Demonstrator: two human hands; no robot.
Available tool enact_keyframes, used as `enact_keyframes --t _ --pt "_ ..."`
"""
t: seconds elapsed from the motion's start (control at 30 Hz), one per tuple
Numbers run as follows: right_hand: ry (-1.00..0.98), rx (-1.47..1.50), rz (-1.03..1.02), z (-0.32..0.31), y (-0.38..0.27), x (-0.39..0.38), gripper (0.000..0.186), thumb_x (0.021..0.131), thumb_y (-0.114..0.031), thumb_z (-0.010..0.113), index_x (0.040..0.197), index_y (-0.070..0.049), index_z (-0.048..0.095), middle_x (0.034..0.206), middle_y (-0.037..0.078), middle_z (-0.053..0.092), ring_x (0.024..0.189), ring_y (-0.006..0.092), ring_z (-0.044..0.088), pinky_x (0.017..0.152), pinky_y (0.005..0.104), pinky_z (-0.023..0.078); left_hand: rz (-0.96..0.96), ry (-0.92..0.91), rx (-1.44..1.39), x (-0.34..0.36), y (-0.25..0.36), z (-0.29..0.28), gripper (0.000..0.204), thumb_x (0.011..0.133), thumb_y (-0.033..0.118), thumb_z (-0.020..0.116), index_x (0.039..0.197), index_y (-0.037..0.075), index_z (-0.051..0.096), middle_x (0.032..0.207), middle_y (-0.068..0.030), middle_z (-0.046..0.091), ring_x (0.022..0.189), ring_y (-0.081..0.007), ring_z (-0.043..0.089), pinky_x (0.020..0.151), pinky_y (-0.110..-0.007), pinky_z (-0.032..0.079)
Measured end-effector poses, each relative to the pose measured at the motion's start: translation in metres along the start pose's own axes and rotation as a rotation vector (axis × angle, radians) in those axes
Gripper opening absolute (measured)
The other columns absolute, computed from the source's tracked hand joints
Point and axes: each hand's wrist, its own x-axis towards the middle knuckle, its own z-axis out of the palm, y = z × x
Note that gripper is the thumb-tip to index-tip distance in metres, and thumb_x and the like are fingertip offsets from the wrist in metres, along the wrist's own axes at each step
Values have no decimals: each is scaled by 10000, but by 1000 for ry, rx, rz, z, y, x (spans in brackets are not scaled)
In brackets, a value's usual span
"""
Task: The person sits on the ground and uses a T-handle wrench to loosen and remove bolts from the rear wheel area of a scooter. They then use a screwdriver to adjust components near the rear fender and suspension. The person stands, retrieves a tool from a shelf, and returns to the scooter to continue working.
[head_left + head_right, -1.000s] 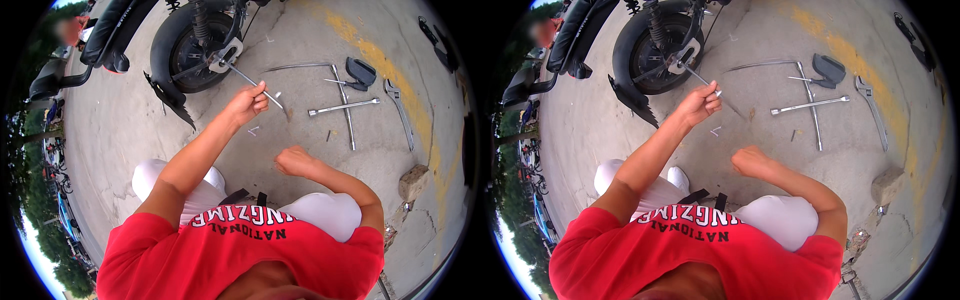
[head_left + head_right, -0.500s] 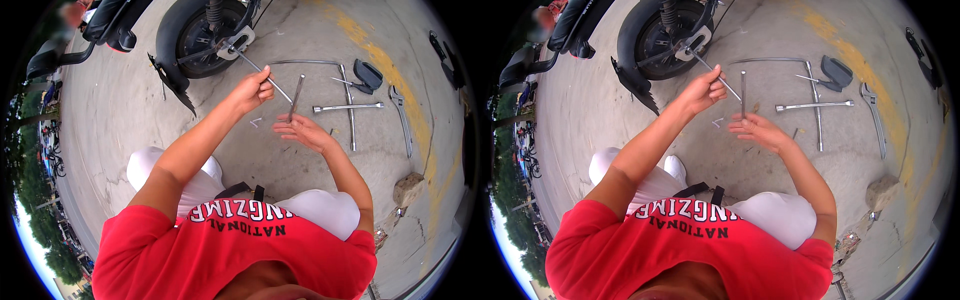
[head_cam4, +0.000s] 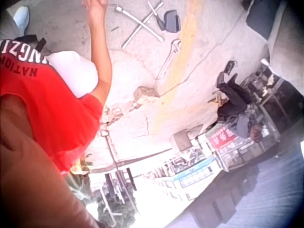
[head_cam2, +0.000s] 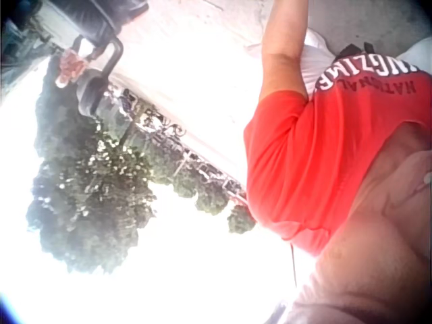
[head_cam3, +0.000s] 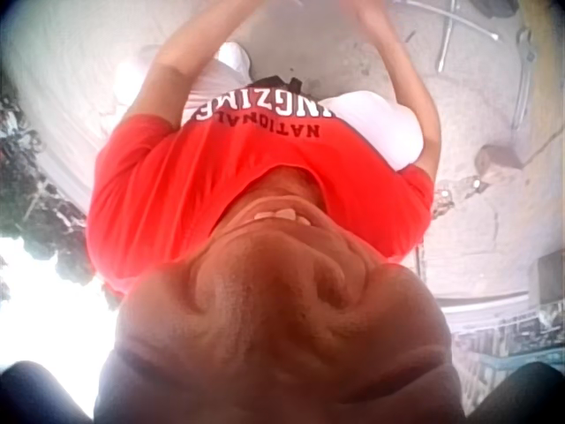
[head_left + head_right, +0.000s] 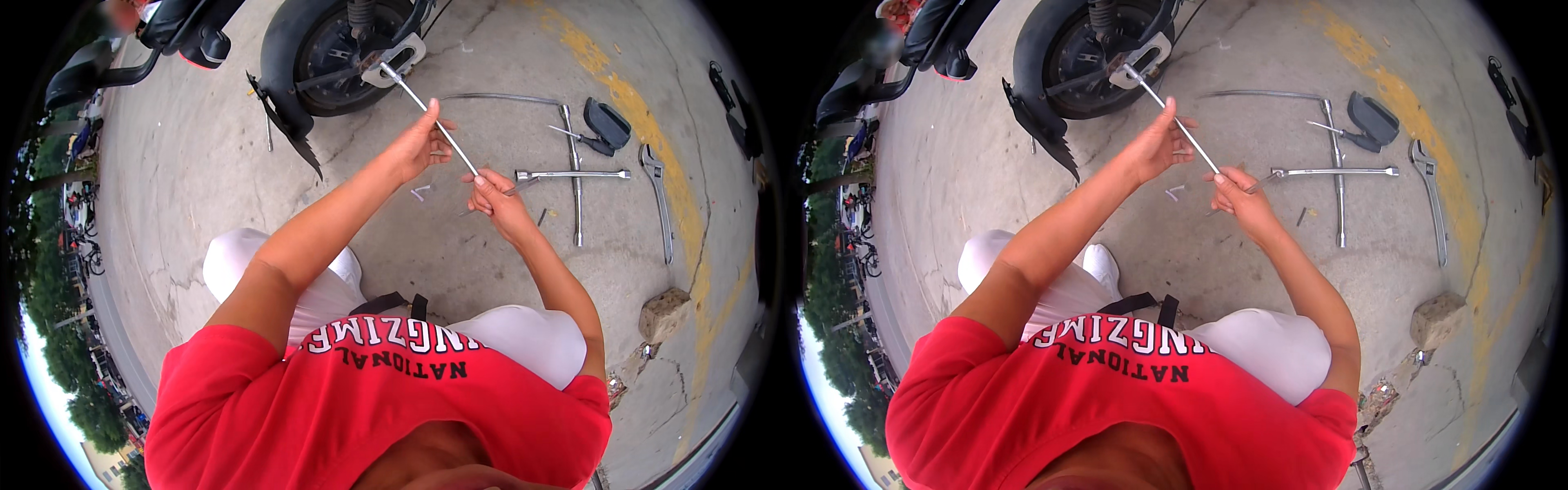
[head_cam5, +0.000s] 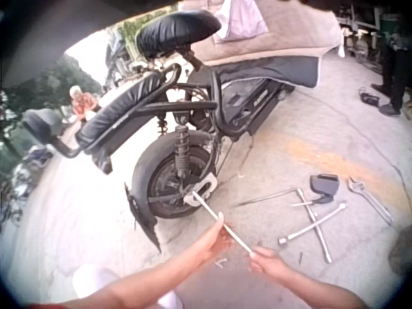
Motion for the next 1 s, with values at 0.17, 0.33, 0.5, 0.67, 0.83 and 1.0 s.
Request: enact_keyframes --t 0.17,0.33,0.5,0.67,0.83,1.0 --pt "-3 -46 47 -18 -3 -22 290 966 -244 466 1042 22 553 571 -49 312 530 68 308 640 267 412 335 174 -619 18 37 -36 591 956 471 368 1248 -43 386 1260 -210 493 1184 -325 467 1024 -474 362" --pt "23 -120 115 -40 -1 -49 316 961 -288 472 1025 9 560 577 -51 318 536 67 313 645 264 411 232 276 -590 51 12 -39 297 971 253 433 1043 -22 520 1100 -158 584 1065 -309 559 966 -488 437" --pt "59 16 146 -73 26 -85 304 957 -266 469 1053 8 557 598 -55 330 554 66 327 656 269 421 89 330 -385 86 -24 -27 210 953 215 459 993 23 531 1054 -151 617 1012 -301 589 933 -486 446" --pt "130 221 134 -94 63 -122 265 978 -247 435 1018 -10 546 562 -48 313 519 76 314 627 278 417 26 446 -134 149 -48 0 173 934 194 488 936 47 580 868 -109 643 838 -249 627 762 -368 496" --pt "239 299 182 -104 81 -153 249 974 -243 448 1010 -16 544 587 -50 327 530 70 319 646 282 427 -94 145 300 193 -50 50 187 879 192 610 967 28 590 884 -99 643 774 -201 614 690 -314 505" --pt "256 300 168 -98 84 -143 237 970 -247 461 1011 -25 531 589 -55 325 533 68 319 645 282 423 88 201 679 175 -55 104 304 812 267 696 934 13 581 825 -75 614 694 -167 577 631 -283 466"
